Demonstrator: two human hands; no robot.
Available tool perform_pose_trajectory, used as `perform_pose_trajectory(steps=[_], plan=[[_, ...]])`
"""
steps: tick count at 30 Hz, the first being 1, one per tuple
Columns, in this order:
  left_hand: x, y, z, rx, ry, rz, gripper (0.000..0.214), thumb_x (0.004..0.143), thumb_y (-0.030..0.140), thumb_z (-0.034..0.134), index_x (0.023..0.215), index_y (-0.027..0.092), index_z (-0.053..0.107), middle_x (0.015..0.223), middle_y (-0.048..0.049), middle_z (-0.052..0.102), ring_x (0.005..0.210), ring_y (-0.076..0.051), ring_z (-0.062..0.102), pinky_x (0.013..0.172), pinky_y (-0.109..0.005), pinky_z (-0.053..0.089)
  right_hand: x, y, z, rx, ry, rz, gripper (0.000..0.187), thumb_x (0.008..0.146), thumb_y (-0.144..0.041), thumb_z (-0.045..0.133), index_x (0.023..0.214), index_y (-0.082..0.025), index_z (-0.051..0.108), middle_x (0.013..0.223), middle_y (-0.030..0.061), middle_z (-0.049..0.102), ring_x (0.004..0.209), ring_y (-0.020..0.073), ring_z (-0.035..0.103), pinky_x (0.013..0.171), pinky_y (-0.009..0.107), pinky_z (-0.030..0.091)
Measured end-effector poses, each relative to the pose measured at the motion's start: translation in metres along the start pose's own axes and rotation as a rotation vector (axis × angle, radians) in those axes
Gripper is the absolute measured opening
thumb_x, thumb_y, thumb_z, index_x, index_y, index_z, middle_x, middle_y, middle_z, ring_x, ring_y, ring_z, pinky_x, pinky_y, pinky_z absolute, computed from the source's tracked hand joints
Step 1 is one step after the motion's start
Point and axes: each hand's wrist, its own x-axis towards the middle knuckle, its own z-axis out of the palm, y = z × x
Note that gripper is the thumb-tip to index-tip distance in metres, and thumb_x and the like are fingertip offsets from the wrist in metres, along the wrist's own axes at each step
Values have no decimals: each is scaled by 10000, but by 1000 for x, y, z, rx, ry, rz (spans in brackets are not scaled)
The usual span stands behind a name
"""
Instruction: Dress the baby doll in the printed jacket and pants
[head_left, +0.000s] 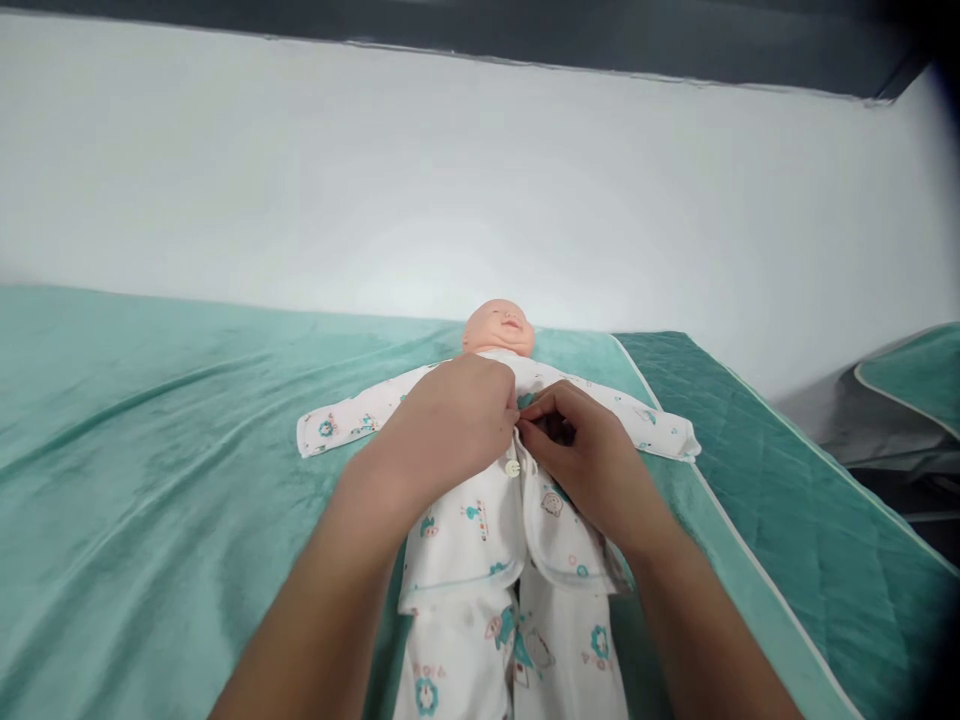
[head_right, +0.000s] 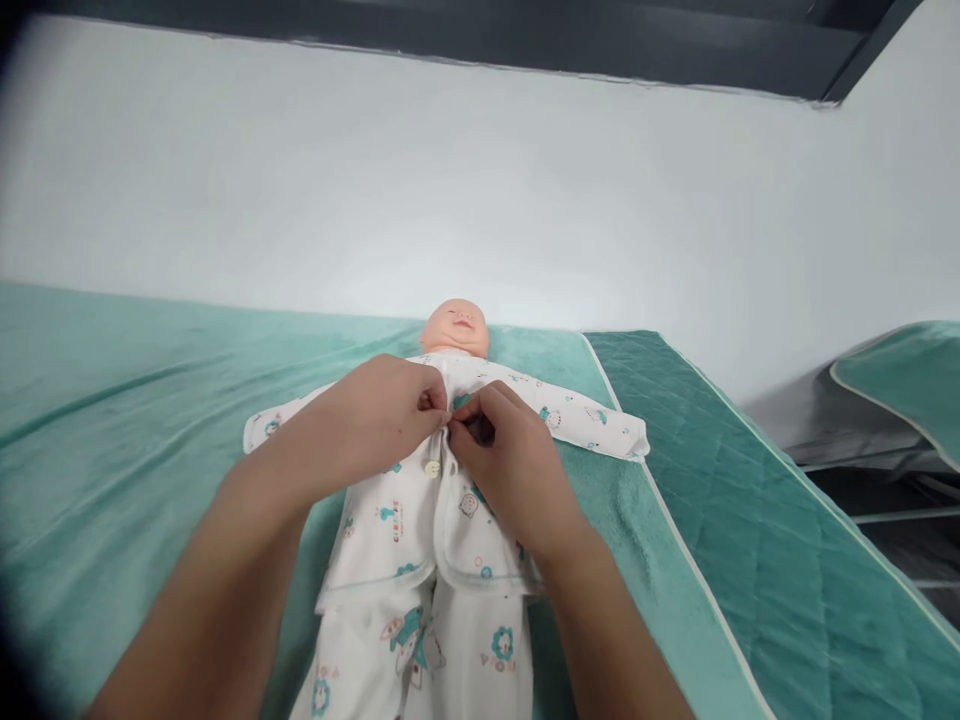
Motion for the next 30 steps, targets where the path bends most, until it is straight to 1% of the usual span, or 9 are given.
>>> perform_pose_trajectory(steps=[3,7,11,14,18,22,26,30], plan=[[1,-3,-1,-37,-33,52,220,812,209,475,689,217,658,634,-23,607,516,-139,481,475,-299,257,0,2,-1,14,-11,15,69,839,-197,608,780,-216,578,797,-31,574,701,122,506,640,271,383],[2,-5,-1,-163,-54,35,217,817,221,455,710,231,644,653,5,617,504,-123,494,440,-265,297,1,4,-2,42,-14,63,85,862,-261,614,803,-218,570,767,-38,570,685,120,495,626,269,373],[4,-5,-1,-224,-39,45,155,816,250,479,756,237,621,732,12,644,545,-124,530,426,-244,324,2,4,-2,78,-18,112,222,910,-413,580,806,-217,577,684,-46,545,640,120,462,575,266,346],[4,-6,-1,-214,-34,53,137,812,237,470,798,246,606,761,18,652,538,-122,525,416,-247,315,2,3,-1,65,-9,129,270,912,-465,571,807,-217,588,674,-47,552,635,120,463,574,264,349],[3,-6,1,-145,-14,77,138,796,185,452,798,245,576,754,26,643,543,-121,508,435,-260,301,2,0,1,24,-12,148,251,916,-445,559,817,-219,603,720,-38,611,667,129,505,593,265,370],[0,-4,4,-80,40,109,127,803,167,445,821,244,544,758,26,629,579,-128,505,472,-274,306,3,-1,1,-1,4,169,195,904,-374,560,811,-212,616,741,-28,636,684,135,530,609,267,380],[-2,-1,5,0,78,119,114,775,140,441,789,239,497,697,31,582,545,-130,456,459,-289,264,2,0,0,31,-1,162,155,891,-339,568,816,-214,621,727,-36,614,675,126,512,602,253,378],[-1,3,2,-84,90,107,98,773,137,441,745,228,460,670,35,550,528,-119,425,451,-279,263,2,0,0,141,-3,176,85,876,-296,586,846,-220,611,684,-58,547,604,97,458,542,225,350]])
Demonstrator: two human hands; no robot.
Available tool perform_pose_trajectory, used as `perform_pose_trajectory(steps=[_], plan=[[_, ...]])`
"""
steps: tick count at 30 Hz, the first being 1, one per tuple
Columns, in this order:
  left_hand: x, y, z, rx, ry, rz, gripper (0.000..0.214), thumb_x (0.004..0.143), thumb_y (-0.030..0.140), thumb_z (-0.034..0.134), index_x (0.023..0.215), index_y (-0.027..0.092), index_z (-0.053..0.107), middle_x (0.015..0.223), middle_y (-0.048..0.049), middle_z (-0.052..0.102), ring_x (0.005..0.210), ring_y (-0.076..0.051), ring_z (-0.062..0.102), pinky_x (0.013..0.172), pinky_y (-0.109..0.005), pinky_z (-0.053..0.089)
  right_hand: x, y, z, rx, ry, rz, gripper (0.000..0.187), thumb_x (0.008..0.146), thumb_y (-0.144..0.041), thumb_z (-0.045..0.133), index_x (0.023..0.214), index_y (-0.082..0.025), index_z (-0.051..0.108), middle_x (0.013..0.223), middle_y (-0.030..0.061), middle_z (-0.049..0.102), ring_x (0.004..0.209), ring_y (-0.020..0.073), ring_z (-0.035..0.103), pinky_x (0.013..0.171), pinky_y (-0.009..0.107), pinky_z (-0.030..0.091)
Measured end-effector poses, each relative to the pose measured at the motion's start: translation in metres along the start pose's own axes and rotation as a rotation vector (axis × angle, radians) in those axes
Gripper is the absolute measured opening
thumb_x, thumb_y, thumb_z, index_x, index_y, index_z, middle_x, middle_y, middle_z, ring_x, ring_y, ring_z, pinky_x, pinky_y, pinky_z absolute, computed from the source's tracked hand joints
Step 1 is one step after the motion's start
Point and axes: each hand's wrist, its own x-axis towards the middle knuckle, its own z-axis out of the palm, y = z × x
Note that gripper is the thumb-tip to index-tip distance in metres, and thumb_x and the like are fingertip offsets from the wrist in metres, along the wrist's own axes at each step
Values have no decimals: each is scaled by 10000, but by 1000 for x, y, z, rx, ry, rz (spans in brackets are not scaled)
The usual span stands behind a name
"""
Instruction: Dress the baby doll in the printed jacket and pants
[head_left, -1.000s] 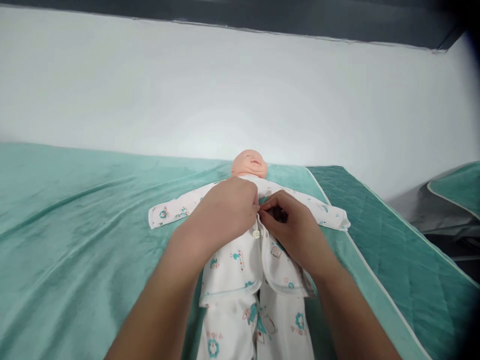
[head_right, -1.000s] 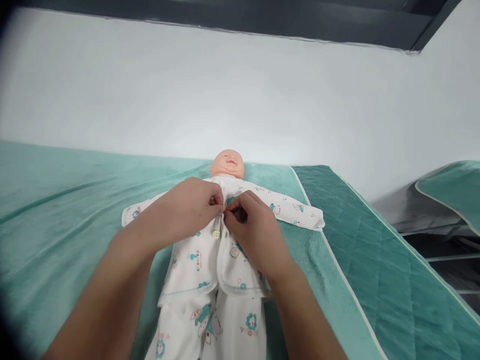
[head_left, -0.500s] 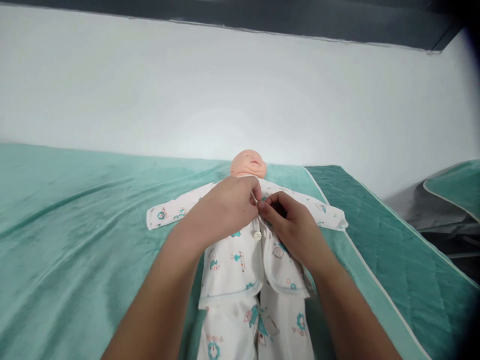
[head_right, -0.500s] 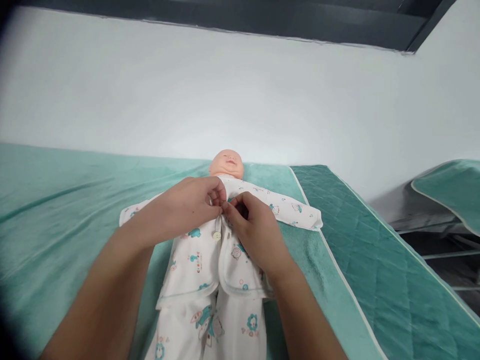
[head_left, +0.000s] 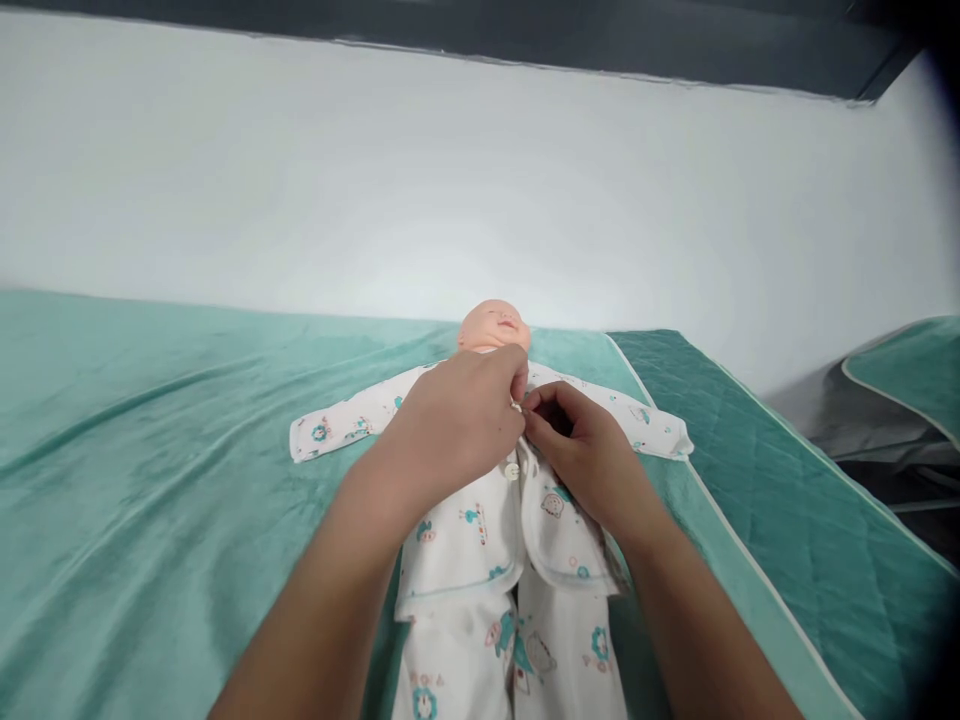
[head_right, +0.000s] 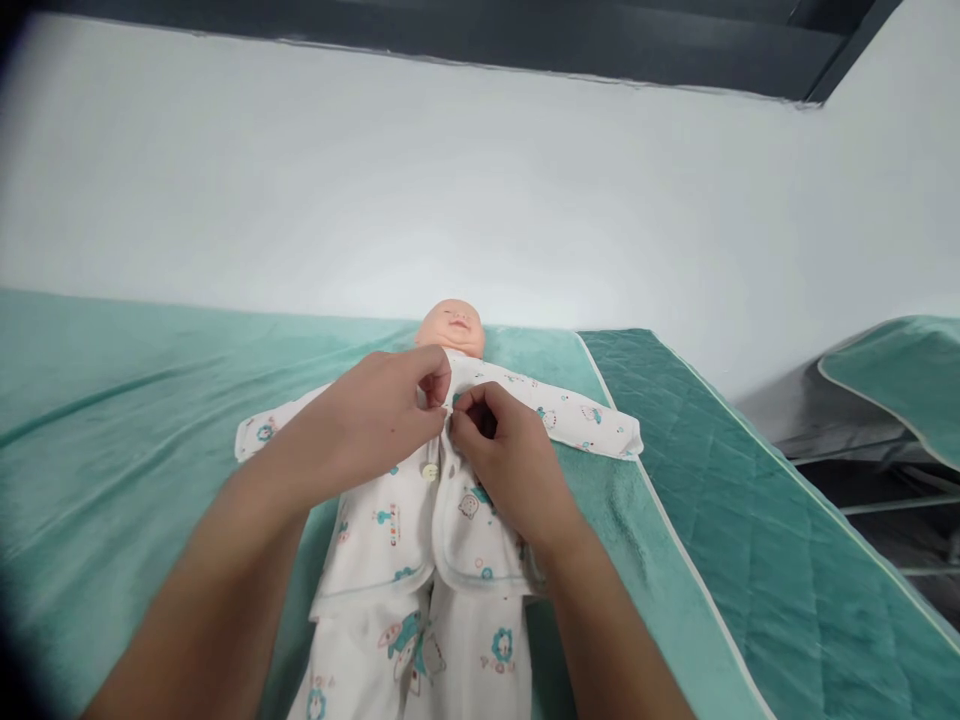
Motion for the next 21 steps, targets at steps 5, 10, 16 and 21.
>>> perform_pose_trajectory(steps=[5,10,16,21], plan=[[0,2,-4,-207,-12,-69,79,803,160,457,762,225,476,669,25,508,511,-103,406,448,-250,286,1,1,1,155,4,36,132,894,-350,587,872,-219,592,679,-65,494,487,68,387,432,209,317],[0,0,-5,-358,-34,-179,20,815,227,499,797,233,507,683,9,499,506,-104,426,426,-236,306,2,4,-2,270,-40,51,256,890,-473,605,868,-220,570,684,-68,444,443,56,337,375,205,293],[6,-9,-2,-502,-82,-168,65,770,238,553,824,239,517,789,-1,566,546,-109,515,416,-235,368,0,4,-3,215,-71,-25,246,860,-451,657,879,-221,572,699,-54,437,552,88,372,458,213,317],[7,-9,1,-433,-116,-205,75,782,300,564,828,242,559,795,-11,599,535,-120,515,381,-239,316,0,4,1,168,-51,-39,171,872,-381,637,868,-214,601,687,-54,435,576,96,372,506,235,292]])
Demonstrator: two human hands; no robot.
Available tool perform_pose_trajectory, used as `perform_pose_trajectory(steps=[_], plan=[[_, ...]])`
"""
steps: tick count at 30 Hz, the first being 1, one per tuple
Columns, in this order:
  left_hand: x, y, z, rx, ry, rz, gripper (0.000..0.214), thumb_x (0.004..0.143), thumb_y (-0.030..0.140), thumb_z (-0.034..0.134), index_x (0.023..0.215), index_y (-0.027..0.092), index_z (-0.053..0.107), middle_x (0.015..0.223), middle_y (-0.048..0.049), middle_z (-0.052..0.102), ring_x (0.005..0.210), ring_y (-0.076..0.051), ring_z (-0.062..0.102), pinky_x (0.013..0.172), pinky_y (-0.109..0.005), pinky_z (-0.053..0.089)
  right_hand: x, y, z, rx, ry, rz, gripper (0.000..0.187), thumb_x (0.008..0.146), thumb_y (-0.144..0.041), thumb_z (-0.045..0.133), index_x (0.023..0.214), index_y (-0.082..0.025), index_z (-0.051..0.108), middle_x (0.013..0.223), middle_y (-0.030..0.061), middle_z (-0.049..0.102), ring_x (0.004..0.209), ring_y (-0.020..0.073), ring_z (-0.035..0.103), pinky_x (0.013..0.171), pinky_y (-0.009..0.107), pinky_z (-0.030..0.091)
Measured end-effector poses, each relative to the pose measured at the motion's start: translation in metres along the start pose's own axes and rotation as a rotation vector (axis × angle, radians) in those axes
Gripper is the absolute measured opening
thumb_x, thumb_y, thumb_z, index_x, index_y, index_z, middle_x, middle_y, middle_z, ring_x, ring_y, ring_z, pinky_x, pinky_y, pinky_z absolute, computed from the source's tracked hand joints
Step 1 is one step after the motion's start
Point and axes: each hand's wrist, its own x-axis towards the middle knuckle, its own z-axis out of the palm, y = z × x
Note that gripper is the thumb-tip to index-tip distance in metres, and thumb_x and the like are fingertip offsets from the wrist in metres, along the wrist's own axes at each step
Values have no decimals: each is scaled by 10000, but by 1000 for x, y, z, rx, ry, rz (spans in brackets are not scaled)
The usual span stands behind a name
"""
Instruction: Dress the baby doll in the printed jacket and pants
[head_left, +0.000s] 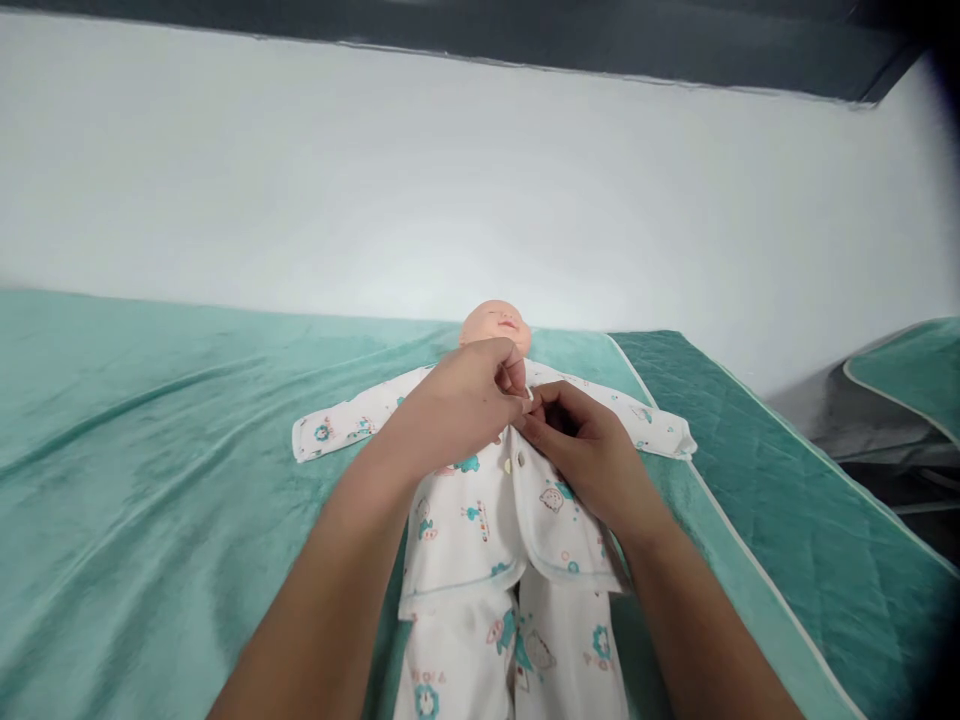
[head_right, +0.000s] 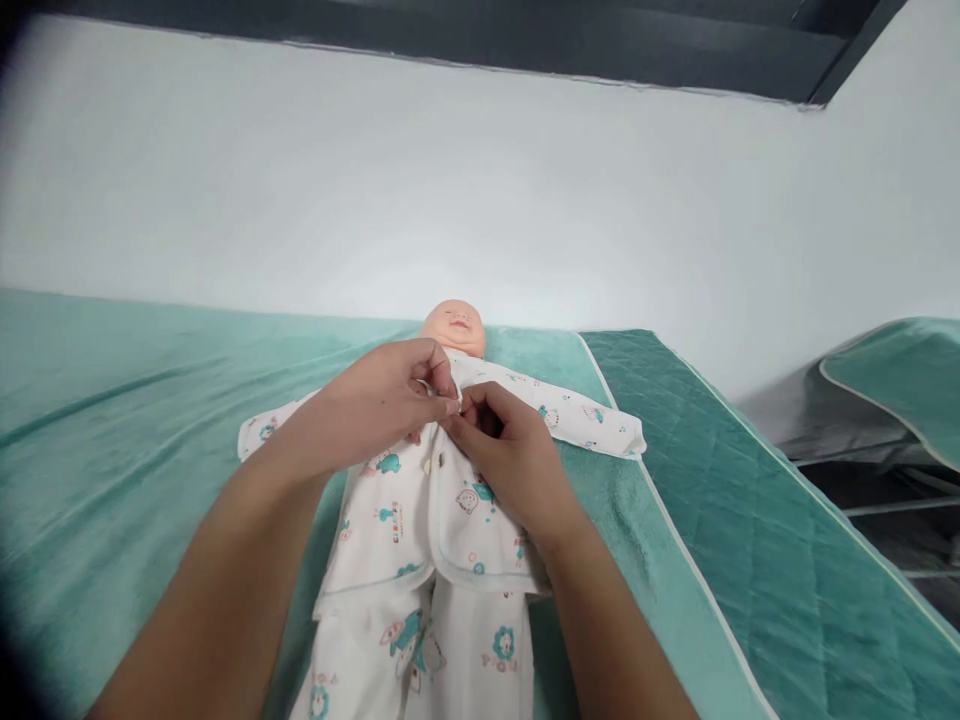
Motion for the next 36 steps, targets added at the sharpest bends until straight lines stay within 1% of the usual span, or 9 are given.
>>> perform_pose_trajectory(steps=[8,15,18,22,26,28,30,34,36], plan=[[-8,6,-1,214,100,59,132,834,272,484,818,242,612,780,-6,639,554,-133,522,454,-266,326,0,-3,-1,-30,-1,-3,200,865,-407,635,859,-214,583,701,-50,455,601,104,398,535,248,316],[-7,4,3,524,85,0,157,775,209,494,624,213,536,600,-24,542,492,-147,438,484,-309,215,-7,-13,7,-445,76,-58,245,778,-425,685,847,-230,555,792,-17,586,683,149,491,597,279,341],[-7,7,11,583,124,14,158,789,223,477,635,214,512,622,-36,558,525,-166,462,496,-317,226,-6,-14,11,-522,112,-53,174,784,-370,643,805,-227,547,786,-9,611,670,153,490,585,283,321],[-6,13,15,539,165,51,116,779,205,485,688,215,555,670,-42,599,573,-176,509,516,-313,275,0,-9,6,-359,110,-24,101,830,-317,571,788,-226,586,707,-29,599,640,142,500,587,276,342],[-4,16,13,329,172,47,142,817,242,489,723,220,592,700,-19,636,559,-152,527,493,-289,317,6,-2,-6,-43,46,69,168,865,-370,553,824,-218,613,691,-40,558,595,123,471,572,264,365],[-3,16,11,226,166,46,147,826,265,502,730,220,603,732,-12,660,577,-145,552,491,-275,350,6,-1,-9,23,29,96,187,870,-383,547,826,-213,609,700,-36,553,599,123,466,562,261,361],[-2,14,10,166,149,29,138,818,286,524,737,222,616,741,-16,671,592,-149,574,472,-264,360,4,-3,-8,-58,35,71,147,854,-354,560,825,-217,604,704,-33,560,622,130,481,568,260,357],[2,7,9,86,72,-19,136,804,312,534,785,229,639,755,-31,676,602,-168,600,400,-248,346,-2,-8,-2,-408,119,-34,64,815,-292,577,833,-234,597,758,-21,625,666,149,526,604,277,348],[3,5,9,69,57,-22,137,801,318,535,794,229,639,764,-36,676,606,-170,604,390,-245,351,-2,-8,0,-480,146,-52,59,809,-292,574,809,-235,590,765,-15,645,667,155,537,614,285,344]])
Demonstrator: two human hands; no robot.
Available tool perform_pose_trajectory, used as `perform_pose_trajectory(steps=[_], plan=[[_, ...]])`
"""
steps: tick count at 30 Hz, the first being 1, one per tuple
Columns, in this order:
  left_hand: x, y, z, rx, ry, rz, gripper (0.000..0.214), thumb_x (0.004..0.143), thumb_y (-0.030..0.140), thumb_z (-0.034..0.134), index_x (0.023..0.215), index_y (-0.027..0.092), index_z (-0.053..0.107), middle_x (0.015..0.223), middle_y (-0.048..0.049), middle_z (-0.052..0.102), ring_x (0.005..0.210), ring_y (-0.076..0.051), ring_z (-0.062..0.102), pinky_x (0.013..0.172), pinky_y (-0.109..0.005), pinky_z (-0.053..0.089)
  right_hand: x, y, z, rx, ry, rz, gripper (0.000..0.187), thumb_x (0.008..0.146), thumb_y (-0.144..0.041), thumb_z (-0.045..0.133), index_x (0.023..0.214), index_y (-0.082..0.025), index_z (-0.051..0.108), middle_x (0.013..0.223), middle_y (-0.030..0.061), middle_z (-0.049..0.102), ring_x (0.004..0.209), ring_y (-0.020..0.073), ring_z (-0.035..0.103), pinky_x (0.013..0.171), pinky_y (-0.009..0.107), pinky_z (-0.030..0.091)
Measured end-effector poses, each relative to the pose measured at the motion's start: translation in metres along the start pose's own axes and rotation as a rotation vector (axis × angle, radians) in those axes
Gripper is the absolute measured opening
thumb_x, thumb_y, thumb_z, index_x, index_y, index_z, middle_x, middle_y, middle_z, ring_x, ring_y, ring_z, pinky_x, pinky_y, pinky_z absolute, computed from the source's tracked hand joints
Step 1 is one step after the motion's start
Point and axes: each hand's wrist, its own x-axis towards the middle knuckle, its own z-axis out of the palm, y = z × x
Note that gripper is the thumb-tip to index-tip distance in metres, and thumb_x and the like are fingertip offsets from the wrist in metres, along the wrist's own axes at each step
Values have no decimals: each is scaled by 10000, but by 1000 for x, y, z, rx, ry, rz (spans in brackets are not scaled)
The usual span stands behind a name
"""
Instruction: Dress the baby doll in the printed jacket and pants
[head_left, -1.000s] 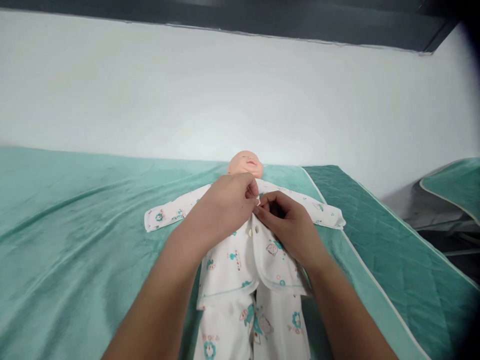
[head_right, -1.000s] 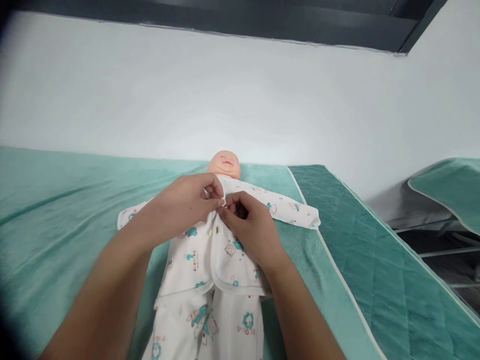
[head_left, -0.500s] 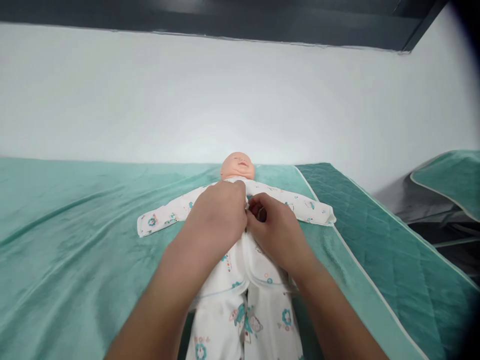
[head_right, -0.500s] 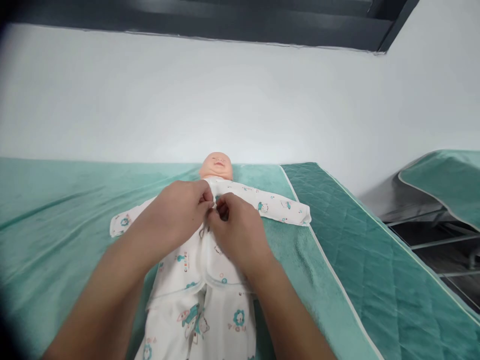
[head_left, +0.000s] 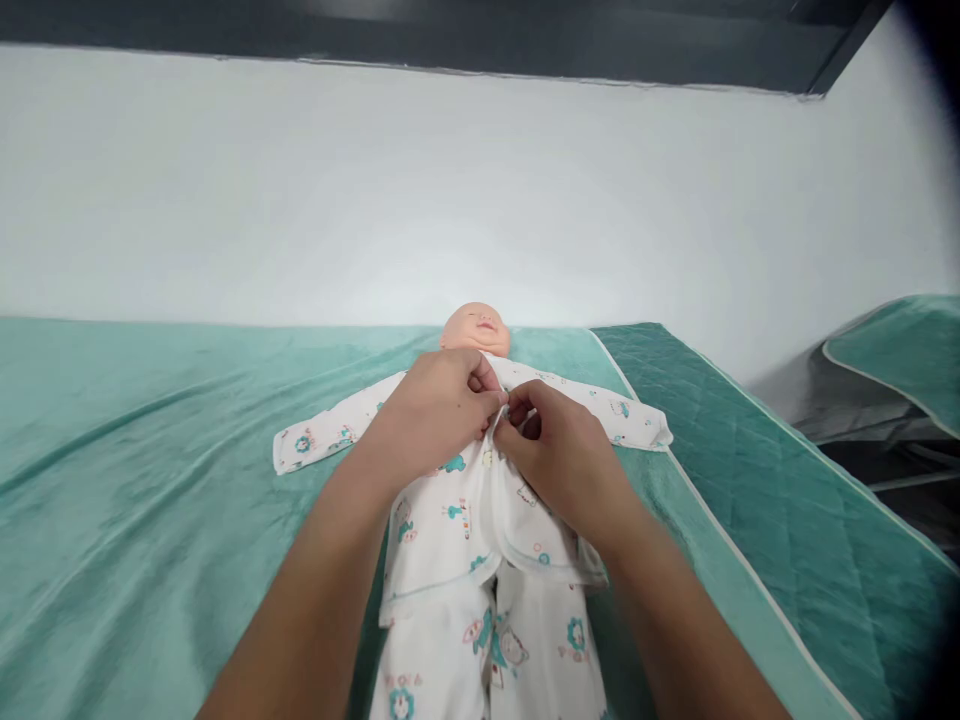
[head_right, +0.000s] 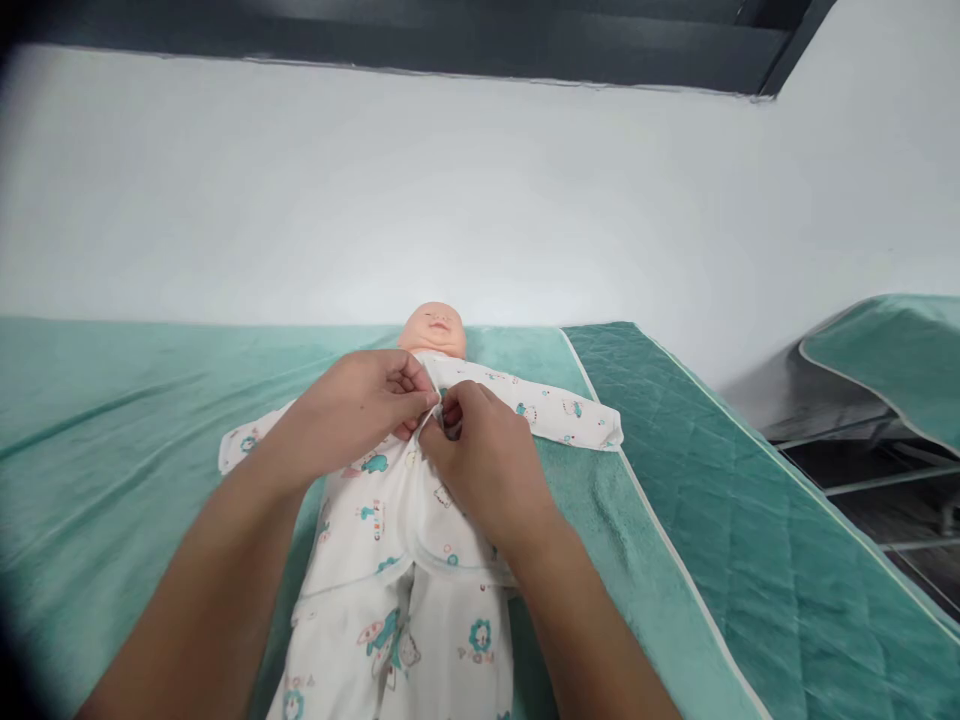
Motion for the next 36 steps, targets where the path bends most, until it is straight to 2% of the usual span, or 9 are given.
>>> perform_pose_trajectory(steps=[3,9,14,18,21,29,32,36], plan=[[1,0,2,14,13,5,127,797,327,545,779,229,624,711,-22,650,553,-151,568,398,-245,349,4,2,1,20,6,27,83,804,-307,570,768,-234,588,712,-21,641,625,152,533,604,289,343],[3,2,11,40,78,38,93,793,273,531,763,222,603,677,7,608,493,-109,482,427,-248,327,11,7,-2,194,-3,134,136,809,-316,520,731,-229,590,655,-31,593,601,149,503,566,275,342],[1,-3,21,-5,176,98,81,810,255,534,761,213,584,702,23,600,598,-117,524,531,-244,375,13,14,-6,376,-80,100,171,839,-255,432,705,-220,533,661,-37,504,668,145,469,605,263,345],[-7,-14,29,-137,282,89,94,839,294,569,816,210,605,730,26,606,666,-120,542,597,-239,402,12,14,-6,486,-81,68,195,868,-276,465,692,-210,515,674,-42,452,673,129,417,619,256,335],[-13,-22,33,-277,336,84,122,857,333,593,865,215,618,716,28,589,660,-118,529,602,-235,411,10,11,-3,528,-65,74,204,876,-357,546,740,-207,574,669,-46,462,637,120,403,596,256,328],[-17,-30,34,-459,374,75,157,848,373,662,867,217,651,653,32,559,620,-107,511,564,-223,404,8,10,6,801,40,127,151,801,-348,704,871,-214,689,733,-37,563,658,101,479,622,234,372],[-15,-33,33,-510,347,85,172,836,378,687,877,212,668,661,29,579,620,-99,515,569,-215,412,8,10,7,905,1,131,182,779,-343,738,904,-214,708,783,-19,612,706,111,526,661,239,404],[-15,-35,28,-566,257,89,168,841,357,689,897,198,687,681,18,608,635,-93,538,597,-209,434,7,11,7,851,-64,155,199,771,-364,754,896,-210,735,802,-4,649,701,111,531,628,229,399]])
